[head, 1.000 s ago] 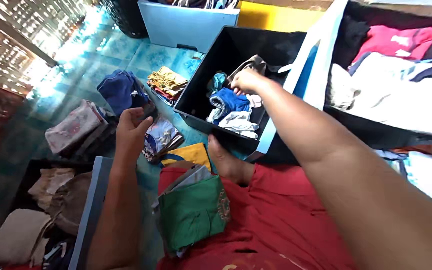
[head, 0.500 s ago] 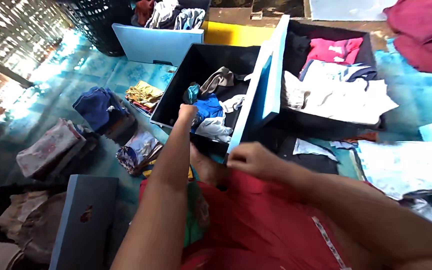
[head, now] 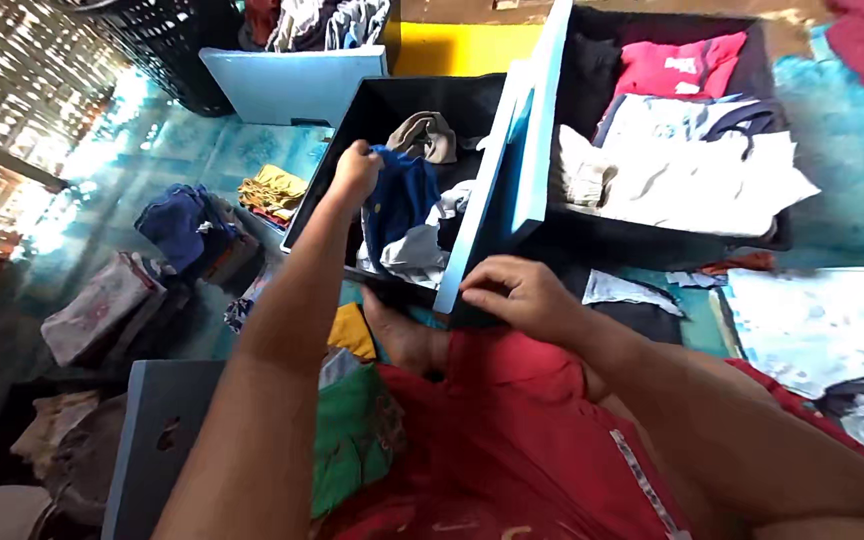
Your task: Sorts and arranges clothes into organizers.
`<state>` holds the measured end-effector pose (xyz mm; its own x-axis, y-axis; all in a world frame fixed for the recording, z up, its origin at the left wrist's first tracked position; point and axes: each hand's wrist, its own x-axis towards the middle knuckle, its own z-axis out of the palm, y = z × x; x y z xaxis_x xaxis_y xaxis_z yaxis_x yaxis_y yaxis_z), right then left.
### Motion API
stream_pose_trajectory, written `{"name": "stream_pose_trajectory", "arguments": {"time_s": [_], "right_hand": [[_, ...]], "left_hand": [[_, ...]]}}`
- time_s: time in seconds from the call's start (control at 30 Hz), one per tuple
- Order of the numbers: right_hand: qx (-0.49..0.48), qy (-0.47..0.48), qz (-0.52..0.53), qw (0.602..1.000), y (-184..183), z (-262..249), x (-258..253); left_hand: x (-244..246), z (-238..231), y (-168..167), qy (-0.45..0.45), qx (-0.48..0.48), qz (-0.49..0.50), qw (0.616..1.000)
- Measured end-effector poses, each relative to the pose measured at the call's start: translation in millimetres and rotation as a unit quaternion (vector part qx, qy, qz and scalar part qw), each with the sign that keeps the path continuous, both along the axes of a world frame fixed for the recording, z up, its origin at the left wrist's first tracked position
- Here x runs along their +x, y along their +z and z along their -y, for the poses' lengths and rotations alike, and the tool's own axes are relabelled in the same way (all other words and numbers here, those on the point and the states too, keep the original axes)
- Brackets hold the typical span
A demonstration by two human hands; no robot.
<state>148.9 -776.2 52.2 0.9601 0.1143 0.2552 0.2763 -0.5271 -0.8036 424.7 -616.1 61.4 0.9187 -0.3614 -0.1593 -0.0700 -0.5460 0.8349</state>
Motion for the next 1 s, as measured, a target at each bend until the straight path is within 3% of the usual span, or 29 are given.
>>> {"name": "stream_pose_trajectory", "arguments": {"time_s": [0.07,0.17,0.27,0.33,0.4,0.5,0.6,0.7,0.8,0.9,1.0], "right_hand": [[-0.007,-0.058,0.015,0.998,33.5,4.9,5.5],[-0.056,-0.122,0.115,0.984,96.7,3.0,26.9],[-0.155,-0.117,0.191,0.962,163.0,2.3,58.1],[-0.143,-0.112,0.152,0.972,204.0,-0.4,68.7],[-0.055,-0.075,0.124,0.988,230.7,4.6,75.0],[0.119,-0.063,0.093,0.986,252.7,13.5,62.4],[0.138,-0.098,0.075,0.983,261.6,37.4,38.4],[0.082,-0.078,0.038,0.993,261.2,57.6,7.5],[0.005,-0.016,0.007,1.0,262.9,67.5,-14.0],[-0.139,-0.019,-0.059,0.988,276.9,56.0,-33.1],[-0.391,-0.066,-0.097,0.913,285.2,38.0,-36.2]], "left_hand": [[-21.4,-2.1,65.0,-0.141,0.025,0.071,0.987],[-59.0,-2.9,155.5,-0.321,0.106,0.219,0.915],[-99.9,-0.3,220.3,-0.382,0.103,0.298,0.869],[-124.6,-5.3,244.3,-0.349,0.049,0.314,0.882],[-138.3,-18.4,245.2,-0.281,-0.001,0.298,0.912],[-145.3,-50.4,209.1,-0.238,0.043,0.263,0.934],[-149.6,-82.1,188.5,-0.22,0.004,0.217,0.951],[-148.3,-106.0,201.9,-0.212,-0.089,0.194,0.954],[-159.3,-115.0,242.3,-0.225,0.04,0.242,0.943],[-165.2,-112.4,272.8,-0.27,0.176,0.318,0.892],[-171.0,-105.2,289.5,-0.306,0.243,0.365,0.845]]}}
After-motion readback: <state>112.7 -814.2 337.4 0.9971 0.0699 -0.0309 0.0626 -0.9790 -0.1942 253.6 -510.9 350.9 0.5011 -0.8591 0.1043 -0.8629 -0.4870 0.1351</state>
